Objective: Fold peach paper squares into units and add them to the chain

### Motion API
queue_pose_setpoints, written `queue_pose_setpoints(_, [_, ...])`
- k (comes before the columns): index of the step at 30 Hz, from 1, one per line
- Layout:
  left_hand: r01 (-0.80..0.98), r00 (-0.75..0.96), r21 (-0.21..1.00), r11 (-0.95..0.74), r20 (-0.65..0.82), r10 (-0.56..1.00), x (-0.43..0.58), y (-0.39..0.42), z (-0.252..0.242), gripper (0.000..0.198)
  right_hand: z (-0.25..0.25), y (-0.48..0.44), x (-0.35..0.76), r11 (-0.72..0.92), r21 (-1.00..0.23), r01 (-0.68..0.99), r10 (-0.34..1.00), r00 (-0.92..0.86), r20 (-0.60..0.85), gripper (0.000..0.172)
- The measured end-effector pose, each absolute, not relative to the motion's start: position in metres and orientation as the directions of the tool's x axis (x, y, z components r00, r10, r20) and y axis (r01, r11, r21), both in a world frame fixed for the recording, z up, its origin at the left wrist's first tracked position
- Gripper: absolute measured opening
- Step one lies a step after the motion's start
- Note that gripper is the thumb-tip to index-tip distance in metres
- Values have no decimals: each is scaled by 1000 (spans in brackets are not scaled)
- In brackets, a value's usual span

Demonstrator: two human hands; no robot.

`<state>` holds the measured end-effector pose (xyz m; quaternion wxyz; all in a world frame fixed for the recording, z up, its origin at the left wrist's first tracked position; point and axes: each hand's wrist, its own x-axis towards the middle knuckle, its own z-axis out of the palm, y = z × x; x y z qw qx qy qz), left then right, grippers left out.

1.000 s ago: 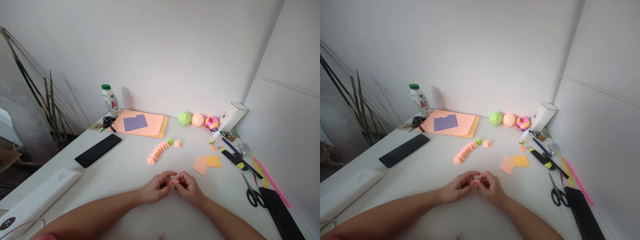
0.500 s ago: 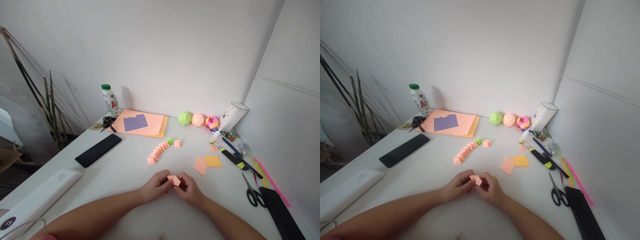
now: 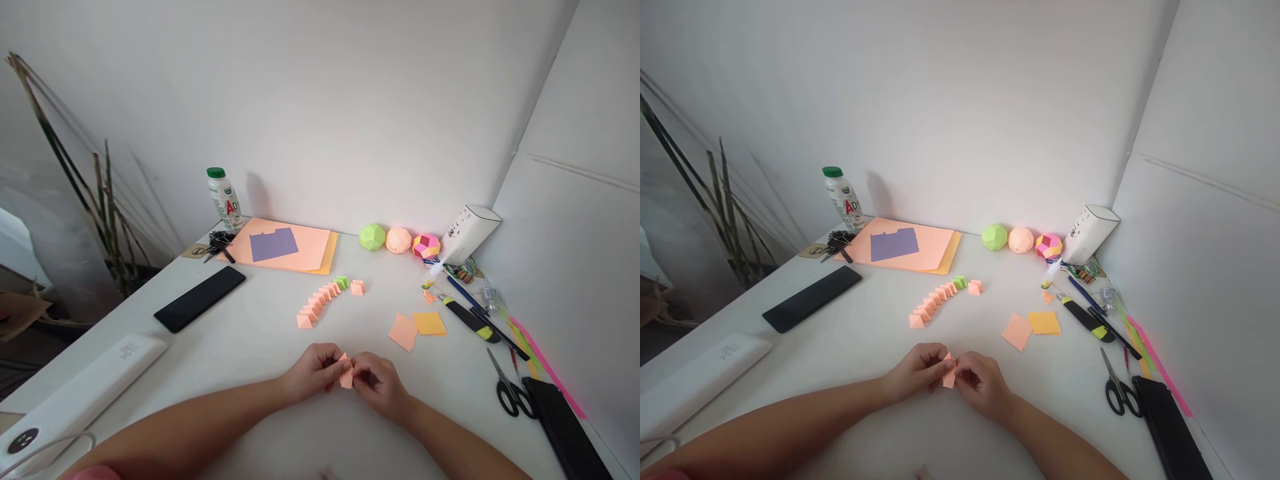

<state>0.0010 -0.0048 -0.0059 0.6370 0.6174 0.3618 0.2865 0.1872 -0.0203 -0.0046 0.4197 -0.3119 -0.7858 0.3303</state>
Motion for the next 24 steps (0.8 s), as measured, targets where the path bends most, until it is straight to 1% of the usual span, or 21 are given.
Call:
queue_pose_setpoints(2, [84,579,994,76,-111,808,1,-4,-8,35,-4,-20,186,615,-758,216,742,-484,464,14])
queue_pose_setpoints(5, [67,595,996,63,-91,799,0,-4,-7,37,-4,-19,185,621,-756,207,728,-508,460,13])
queue_pose_setpoints(8, [47,629,998,34,-56,775,0,-5,-3,40,-4,-19,185,604,-765,225,751,-481,452,14])
queue_pose_setpoints(12, [48,682,999,17,-46,730,-1,-6,1,33,-3,-19,186,542,-792,280,809,-428,403,15])
queue_pose_setpoints(14, [50,690,998,-33,-11,724,-1,-7,0,30,-3,-19,186,517,-806,289,825,-421,378,15])
queue_pose_setpoints(17, [51,672,984,-170,92,735,-1,-7,-3,27,-3,-19,187,512,-818,262,819,-438,372,16])
queue_pose_setpoints(19, [60,660,970,-234,137,738,0,-6,-5,29,-4,-19,188,496,-835,239,816,-458,353,16])
queue_pose_setpoints(24, [52,692,959,-278,166,703,0,-6,-3,31,-5,-19,190,329,-929,167,864,-450,225,15])
